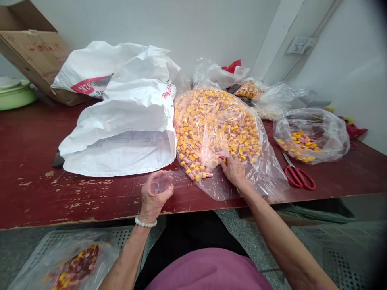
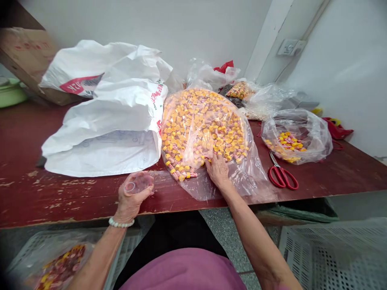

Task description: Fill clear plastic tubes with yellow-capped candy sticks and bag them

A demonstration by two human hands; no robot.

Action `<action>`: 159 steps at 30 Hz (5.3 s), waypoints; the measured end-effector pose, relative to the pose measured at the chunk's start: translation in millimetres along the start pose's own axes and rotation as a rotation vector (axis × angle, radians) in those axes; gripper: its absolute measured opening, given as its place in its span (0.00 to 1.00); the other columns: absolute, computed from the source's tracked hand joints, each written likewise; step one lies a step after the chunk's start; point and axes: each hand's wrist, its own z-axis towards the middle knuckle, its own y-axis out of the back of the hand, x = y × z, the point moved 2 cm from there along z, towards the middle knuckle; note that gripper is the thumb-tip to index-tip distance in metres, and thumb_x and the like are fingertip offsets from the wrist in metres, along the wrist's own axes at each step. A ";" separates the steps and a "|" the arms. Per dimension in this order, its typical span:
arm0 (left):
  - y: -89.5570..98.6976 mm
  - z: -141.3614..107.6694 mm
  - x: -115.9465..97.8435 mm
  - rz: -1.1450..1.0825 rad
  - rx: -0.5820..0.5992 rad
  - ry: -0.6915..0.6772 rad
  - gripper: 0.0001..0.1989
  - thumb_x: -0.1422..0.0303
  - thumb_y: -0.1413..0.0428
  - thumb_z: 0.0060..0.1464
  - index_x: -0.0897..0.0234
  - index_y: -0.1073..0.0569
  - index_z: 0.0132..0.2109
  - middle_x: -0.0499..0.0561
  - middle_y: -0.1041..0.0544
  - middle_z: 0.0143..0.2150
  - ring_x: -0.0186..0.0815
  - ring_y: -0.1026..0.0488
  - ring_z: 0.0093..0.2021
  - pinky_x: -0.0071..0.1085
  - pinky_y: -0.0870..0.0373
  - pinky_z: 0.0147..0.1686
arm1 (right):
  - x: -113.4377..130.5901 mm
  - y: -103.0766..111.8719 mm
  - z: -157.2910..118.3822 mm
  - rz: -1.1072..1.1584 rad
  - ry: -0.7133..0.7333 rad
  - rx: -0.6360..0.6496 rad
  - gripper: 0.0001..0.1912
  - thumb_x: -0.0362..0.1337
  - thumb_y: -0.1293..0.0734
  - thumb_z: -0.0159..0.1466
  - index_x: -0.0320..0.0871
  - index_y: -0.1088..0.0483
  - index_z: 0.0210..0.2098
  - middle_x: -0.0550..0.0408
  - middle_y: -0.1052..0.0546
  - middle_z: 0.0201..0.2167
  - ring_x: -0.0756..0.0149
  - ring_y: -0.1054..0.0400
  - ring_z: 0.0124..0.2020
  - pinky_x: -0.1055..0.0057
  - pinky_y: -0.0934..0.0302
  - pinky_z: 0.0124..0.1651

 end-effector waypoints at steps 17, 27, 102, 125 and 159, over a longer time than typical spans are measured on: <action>-47.5 -35.9 -25.8 0.252 0.401 -0.157 0.19 0.77 0.42 0.40 0.63 0.31 0.43 0.51 0.25 0.39 0.36 0.27 0.38 0.30 0.30 0.40 | 104.2 83.7 -82.5 0.710 0.411 0.344 0.13 0.34 0.44 0.66 0.47 0.32 0.46 0.50 0.30 0.40 0.64 0.34 0.43 0.64 0.38 0.46; -44.7 -36.8 -18.9 0.196 0.375 -0.100 0.20 0.79 0.42 0.39 0.64 0.31 0.43 0.51 0.26 0.40 0.36 0.27 0.40 0.31 0.30 0.42 | 102.6 74.9 -88.3 0.666 0.458 0.334 0.17 0.24 0.43 0.58 0.47 0.34 0.43 0.51 0.34 0.42 0.63 0.38 0.45 0.62 0.39 0.48; -61.1 -35.2 -16.3 0.024 0.494 0.178 0.18 0.77 0.39 0.34 0.68 0.32 0.36 0.48 0.27 0.32 0.30 0.30 0.31 0.26 0.32 0.32 | 104.7 61.1 -72.4 0.734 0.236 0.374 0.07 0.41 0.40 0.65 0.45 0.35 0.37 0.55 0.29 0.33 0.68 0.35 0.34 0.69 0.39 0.40; -14.0 -31.1 10.0 -0.121 0.208 0.369 0.25 0.73 0.35 0.33 0.64 0.37 0.39 0.43 0.27 0.30 0.28 0.32 0.24 0.20 0.36 0.13 | 54.5 -8.1 -22.6 0.025 0.326 0.243 0.18 0.36 0.37 0.58 0.42 0.33 0.49 0.43 0.33 0.48 0.52 0.41 0.49 0.58 0.41 0.48; -57.1 -39.6 -2.9 0.187 0.491 0.071 0.17 0.76 0.41 0.37 0.68 0.31 0.38 0.49 0.27 0.33 0.33 0.31 0.33 0.27 0.34 0.34 | 108.6 67.3 -75.7 0.452 0.592 0.300 0.21 0.21 0.43 0.58 0.44 0.32 0.46 0.49 0.33 0.42 0.61 0.38 0.44 0.60 0.37 0.46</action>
